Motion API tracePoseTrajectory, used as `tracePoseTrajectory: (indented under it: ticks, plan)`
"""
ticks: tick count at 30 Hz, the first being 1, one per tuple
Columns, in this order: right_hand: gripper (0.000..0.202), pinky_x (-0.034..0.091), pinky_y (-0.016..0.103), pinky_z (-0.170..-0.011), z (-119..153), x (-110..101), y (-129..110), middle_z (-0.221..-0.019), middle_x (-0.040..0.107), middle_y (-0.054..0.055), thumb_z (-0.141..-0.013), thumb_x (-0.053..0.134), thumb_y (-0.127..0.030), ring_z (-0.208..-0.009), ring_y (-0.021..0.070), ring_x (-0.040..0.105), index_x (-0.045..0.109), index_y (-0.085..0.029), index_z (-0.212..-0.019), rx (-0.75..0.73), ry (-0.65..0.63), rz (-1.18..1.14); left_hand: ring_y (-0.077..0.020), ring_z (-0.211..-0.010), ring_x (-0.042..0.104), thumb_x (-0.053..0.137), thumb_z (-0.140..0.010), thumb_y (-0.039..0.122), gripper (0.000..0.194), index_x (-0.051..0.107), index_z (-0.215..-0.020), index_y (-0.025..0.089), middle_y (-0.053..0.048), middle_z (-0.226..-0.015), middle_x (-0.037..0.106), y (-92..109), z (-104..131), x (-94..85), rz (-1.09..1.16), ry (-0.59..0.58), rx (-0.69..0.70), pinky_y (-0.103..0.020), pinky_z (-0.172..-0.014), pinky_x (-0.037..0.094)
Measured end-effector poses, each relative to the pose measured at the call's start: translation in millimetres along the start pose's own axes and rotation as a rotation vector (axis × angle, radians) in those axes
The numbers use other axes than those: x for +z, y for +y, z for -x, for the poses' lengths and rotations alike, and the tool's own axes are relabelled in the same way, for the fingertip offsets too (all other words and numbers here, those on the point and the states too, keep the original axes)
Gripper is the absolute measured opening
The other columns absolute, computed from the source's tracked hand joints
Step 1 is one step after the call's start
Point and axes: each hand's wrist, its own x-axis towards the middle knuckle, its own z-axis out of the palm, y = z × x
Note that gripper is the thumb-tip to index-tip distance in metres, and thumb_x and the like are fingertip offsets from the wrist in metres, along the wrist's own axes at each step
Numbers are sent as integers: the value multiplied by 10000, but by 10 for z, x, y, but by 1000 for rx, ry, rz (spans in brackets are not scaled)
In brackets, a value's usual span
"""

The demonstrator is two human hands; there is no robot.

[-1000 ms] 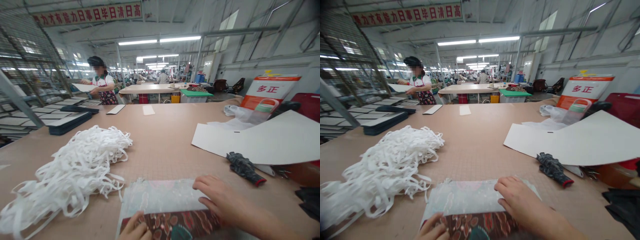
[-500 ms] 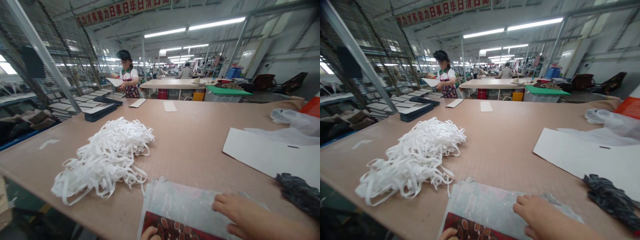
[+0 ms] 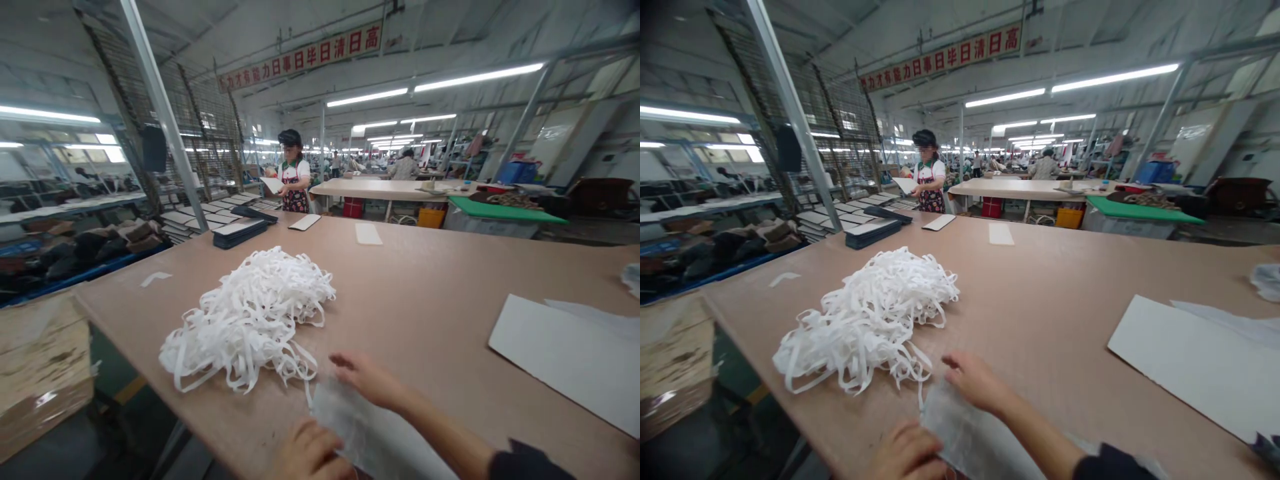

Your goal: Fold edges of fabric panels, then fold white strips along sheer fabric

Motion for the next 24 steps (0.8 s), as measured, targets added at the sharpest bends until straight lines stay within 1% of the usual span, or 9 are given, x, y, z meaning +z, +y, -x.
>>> tracePoseTrajectory:
  ticks: [3, 6, 8, 11, 14, 16, 18, 21, 24]
  plan:
    - [294, 443, 310, -750, -489, 477, 137, -842, 660, 45, -692, 526, -166, -782, 178, 589, 602, -142, -975, 51, 76, -143, -233, -1161, 442, 481, -806, 226, 448, 414, -1249, 208, -110, -1225, 525, -223, -208, -408, -375, 145, -57, -450, -1014, 290]
    - [60, 419, 272, -567, -642, 516, 112, -491, 534, -32, -648, 581, -199, -496, 124, 488, 605, -148, -666, 59, 114, -262, -262, -1202, 397, 506, -796, 358, 564, 351, -1300, 157, -145, -1270, 484, -565, -378, -736, -575, 166, -223, -497, -1033, 221]
    - [152, 408, 264, -555, -596, 210, 38, -454, 478, -45, -658, 598, -288, -472, 105, 444, 564, -160, -582, 25, 182, -381, -292, -1216, 375, 523, -760, 476, 668, 343, -1311, 144, -164, -1302, 452, -849, -402, -837, -639, 138, -359, -527, -1025, 198]
    - [278, 445, 271, -643, -387, -576, -3, -464, 394, -74, -706, 561, -464, -485, 92, 415, 569, -187, -708, -53, 349, -571, -308, -1242, 331, 534, -732, 529, 721, 336, -1324, 167, -153, -1354, 394, -1249, -302, -855, -697, 51, -555, -533, -1019, 172]
    - [245, 470, 244, -668, -92, -1292, 121, -441, 294, -111, -608, 717, -351, -437, 56, 352, 555, -189, -694, -117, 551, -940, -310, -1248, 321, 511, -760, 490, 651, 365, -1314, 181, -140, -1356, 396, -1475, -171, -823, -761, 8, -673, -532, -1018, 145]
    - [251, 462, 201, -588, 107, -1523, 264, -449, 306, -119, -589, 747, -283, -415, 34, 327, 562, -171, -715, -69, 602, -1024, -322, -1241, 329, 514, -757, 471, 615, 411, -1285, 171, -147, -1341, 414, -1472, -157, -820, -782, -11, -674, -543, -1011, 145]
    - [243, 425, 181, -492, 273, -1535, 401, -446, 319, -121, -619, 733, -291, -389, 26, 310, 561, -156, -725, 24, 564, -943, -334, -1218, 356, 540, -730, 456, 578, 482, -1225, 161, -159, -1309, 450, -1332, -245, -837, -780, -15, -622, -539, -1001, 175]
    - [241, 391, 199, -441, 412, -1302, 494, -450, 374, -105, -676, 678, -346, -371, 33, 330, 542, -151, -711, 132, 442, -748, -289, -1160, 425, 506, -756, 404, 468, 530, -1158, 166, -137, -1237, 517, -964, -569, -860, -732, 65, -446, -462, -996, 242]
    - [249, 349, 191, -413, 467, -1052, 384, -512, 459, -69, -713, 620, -379, -400, 44, 381, 503, -160, -682, 123, 356, -668, -235, -1168, 416, 416, -810, 271, 360, 529, -1143, 194, -88, -1244, 518, -704, -1024, -805, -670, 136, -250, -414, -1018, 225]
